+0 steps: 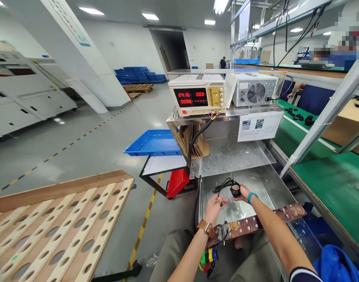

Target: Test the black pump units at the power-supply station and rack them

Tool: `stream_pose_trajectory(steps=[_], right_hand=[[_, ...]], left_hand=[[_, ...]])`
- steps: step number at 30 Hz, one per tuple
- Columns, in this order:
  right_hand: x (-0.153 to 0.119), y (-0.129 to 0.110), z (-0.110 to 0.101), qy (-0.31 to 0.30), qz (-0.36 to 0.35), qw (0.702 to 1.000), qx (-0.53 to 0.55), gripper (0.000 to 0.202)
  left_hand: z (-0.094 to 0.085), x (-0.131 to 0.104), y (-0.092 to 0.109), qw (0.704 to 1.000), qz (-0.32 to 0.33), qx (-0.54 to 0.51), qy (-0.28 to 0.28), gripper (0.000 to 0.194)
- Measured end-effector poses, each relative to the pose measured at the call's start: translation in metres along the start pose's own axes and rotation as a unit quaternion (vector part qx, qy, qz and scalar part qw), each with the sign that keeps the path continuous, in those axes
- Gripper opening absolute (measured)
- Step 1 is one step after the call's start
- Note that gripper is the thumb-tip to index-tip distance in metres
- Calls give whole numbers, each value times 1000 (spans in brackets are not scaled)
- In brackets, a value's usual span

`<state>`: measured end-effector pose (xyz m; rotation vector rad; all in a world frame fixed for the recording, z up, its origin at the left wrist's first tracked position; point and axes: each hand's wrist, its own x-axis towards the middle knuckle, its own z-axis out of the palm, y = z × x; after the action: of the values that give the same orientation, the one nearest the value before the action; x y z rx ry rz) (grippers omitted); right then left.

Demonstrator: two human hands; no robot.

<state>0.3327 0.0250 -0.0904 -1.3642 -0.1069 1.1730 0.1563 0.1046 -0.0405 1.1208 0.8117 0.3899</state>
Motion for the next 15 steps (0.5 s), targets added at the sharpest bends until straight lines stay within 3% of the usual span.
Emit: stream_pose_trajectory(steps=[5,11,15], right_hand=[[-20,-16,11,-36,-1,998,50,18],[-61,-37,35,-129,42,990,45,40],[-78,-40,45,-164,22,986,27,58]], left_hand=[[-2,10,21,972,177,154,-33,9],[4,6,50,875,346,304,-148,62],[7,9,55,835,372,378,-146,60]])
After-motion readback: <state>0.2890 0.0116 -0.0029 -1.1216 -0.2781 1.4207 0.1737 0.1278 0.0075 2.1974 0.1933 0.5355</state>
